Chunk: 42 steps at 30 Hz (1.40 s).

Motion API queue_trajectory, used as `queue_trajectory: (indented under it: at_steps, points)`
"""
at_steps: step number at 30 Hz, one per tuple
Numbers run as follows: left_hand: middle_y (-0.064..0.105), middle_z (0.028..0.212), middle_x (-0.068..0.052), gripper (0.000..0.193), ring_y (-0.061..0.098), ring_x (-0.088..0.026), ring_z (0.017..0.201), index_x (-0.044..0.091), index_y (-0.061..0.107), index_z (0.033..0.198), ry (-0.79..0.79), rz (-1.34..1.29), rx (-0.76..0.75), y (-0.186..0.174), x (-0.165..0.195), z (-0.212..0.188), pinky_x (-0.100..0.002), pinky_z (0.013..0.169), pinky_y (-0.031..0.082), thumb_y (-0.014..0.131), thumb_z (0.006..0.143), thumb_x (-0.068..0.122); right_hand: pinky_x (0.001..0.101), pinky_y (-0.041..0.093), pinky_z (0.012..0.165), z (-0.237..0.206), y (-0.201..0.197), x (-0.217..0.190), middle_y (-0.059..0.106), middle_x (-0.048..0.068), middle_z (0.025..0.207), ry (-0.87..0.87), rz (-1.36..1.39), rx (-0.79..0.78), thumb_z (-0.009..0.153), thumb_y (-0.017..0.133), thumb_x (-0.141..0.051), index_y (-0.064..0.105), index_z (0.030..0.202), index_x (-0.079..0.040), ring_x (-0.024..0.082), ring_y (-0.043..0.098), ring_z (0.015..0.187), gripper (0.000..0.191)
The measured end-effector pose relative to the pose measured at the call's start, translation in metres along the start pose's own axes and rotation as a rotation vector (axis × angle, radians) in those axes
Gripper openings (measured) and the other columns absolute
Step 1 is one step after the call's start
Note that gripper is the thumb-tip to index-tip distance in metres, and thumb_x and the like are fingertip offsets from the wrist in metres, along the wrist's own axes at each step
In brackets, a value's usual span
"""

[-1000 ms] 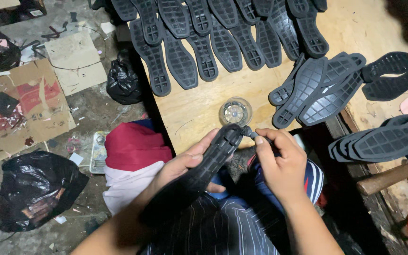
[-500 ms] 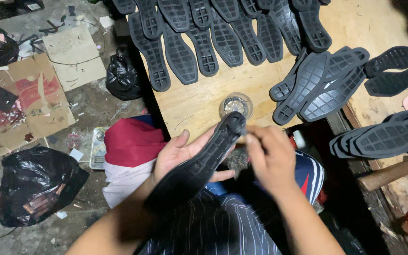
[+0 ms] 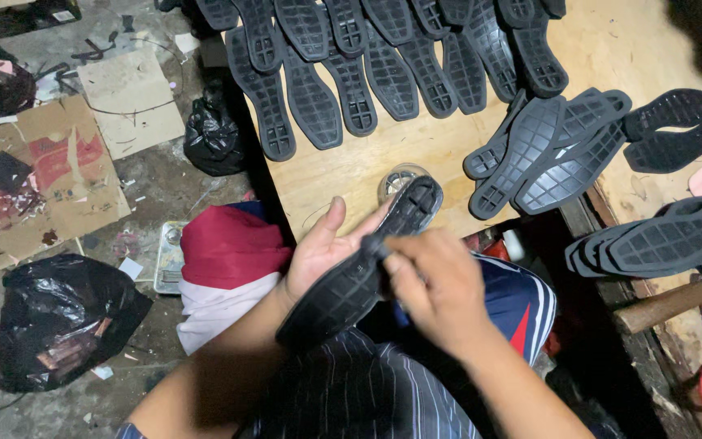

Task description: The person sits at a workbench and applies adhesive to the textured underside of rubber shoe soles one at a time, dipping a small applicator into a container and spreading it over the sole surface, then sets each treated sole onto a growing pile on the table.

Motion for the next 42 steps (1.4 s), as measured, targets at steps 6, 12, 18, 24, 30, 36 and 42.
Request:
queue_trajectory:
  at_steps: [6, 12, 18, 24, 30, 36, 42]
  points:
    - [0.049, 0.153, -0.022, 0.080, 0.049, -0.033, 0.143, 0.003, 0.027, 0.164, 0.151, 0.169, -0.057, -0.010, 0.020, 0.015, -0.047, 0.123, 0.037, 0.037, 0.113, 0.064, 0.0377, 0.051, 0.073, 0.000, 0.001, 0.016, 0.065, 0.011, 0.087, 0.144, -0.024, 0.060, 0.093, 0.071, -0.010, 0.070, 0.111, -0.004, 0.028, 0.065, 0.080, 0.019]
    - [0.043, 0.162, -0.017, 0.095, 0.048, -0.028, 0.144, 0.009, 0.020, 0.172, 0.124, -0.010, 0.041, -0.019, 0.016, 0.019, -0.043, 0.123, 0.037, 0.040, 0.105, 0.073, 0.0395, 0.050, 0.073, 0.004, 0.010, -0.020, 0.061, 0.011, 0.084, 0.005, 0.033, -0.017, 0.089, 0.074, -0.012, 0.070, 0.109, -0.004, 0.029, 0.063, 0.079, 0.022]
    - [0.039, 0.163, -0.012, 0.094, 0.043, -0.024, 0.147, 0.012, 0.021, 0.168, 0.120, 0.092, -0.049, 0.006, 0.018, 0.021, -0.042, 0.122, 0.039, 0.041, 0.102, 0.077, 0.0391, 0.048, 0.074, -0.003, -0.007, 0.002, 0.064, 0.009, 0.086, 0.062, -0.127, 0.081, 0.090, 0.074, -0.008, 0.071, 0.107, -0.006, 0.028, 0.062, 0.080, 0.017]
    - [0.036, 0.164, -0.009, 0.097, 0.039, -0.024, 0.149, 0.019, 0.018, 0.170, 0.119, 0.024, 0.067, 0.004, 0.019, 0.027, -0.057, 0.120, 0.036, 0.040, 0.096, 0.079, 0.0395, 0.049, 0.072, -0.004, -0.002, -0.025, 0.065, 0.009, 0.085, -0.132, -0.006, -0.083, 0.085, 0.073, -0.011, 0.071, 0.104, -0.005, 0.030, 0.063, 0.079, 0.020]
    - [0.043, 0.158, -0.007, 0.096, 0.042, -0.022, 0.146, 0.020, 0.022, 0.172, 0.060, 0.181, 0.007, 0.013, 0.008, 0.027, -0.061, 0.128, 0.025, 0.042, 0.100, 0.080, 0.0385, 0.049, 0.073, 0.019, -0.034, 0.002, 0.063, 0.010, 0.086, 0.176, -0.179, 0.125, 0.094, 0.071, -0.007, 0.071, 0.109, -0.006, 0.028, 0.063, 0.080, 0.015]
    - [0.048, 0.157, -0.004, 0.088, 0.045, -0.023, 0.146, 0.024, 0.025, 0.170, 0.174, 0.029, -0.083, 0.017, 0.024, 0.043, -0.069, 0.124, 0.024, 0.041, 0.103, 0.078, 0.0402, 0.046, 0.075, -0.009, 0.002, -0.030, 0.061, 0.010, 0.085, -0.135, -0.055, -0.061, 0.084, 0.075, -0.010, 0.070, 0.105, -0.006, 0.031, 0.060, 0.081, 0.022]
    - [0.045, 0.159, -0.002, 0.087, 0.042, -0.024, 0.146, 0.026, 0.025, 0.169, 0.199, 0.081, -0.100, 0.014, 0.028, 0.052, -0.072, 0.122, 0.024, 0.041, 0.102, 0.078, 0.0382, 0.046, 0.072, 0.000, -0.004, -0.040, 0.060, 0.008, 0.083, -0.168, -0.028, -0.059, 0.085, 0.076, -0.009, 0.070, 0.107, -0.005, 0.027, 0.060, 0.076, 0.024]
Point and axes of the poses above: each hand's wrist, its own z-axis towards the middle knuckle, its own y-axis out of the palm, x = y × z, the point moved 9 cm from there along z, towards the middle knuckle
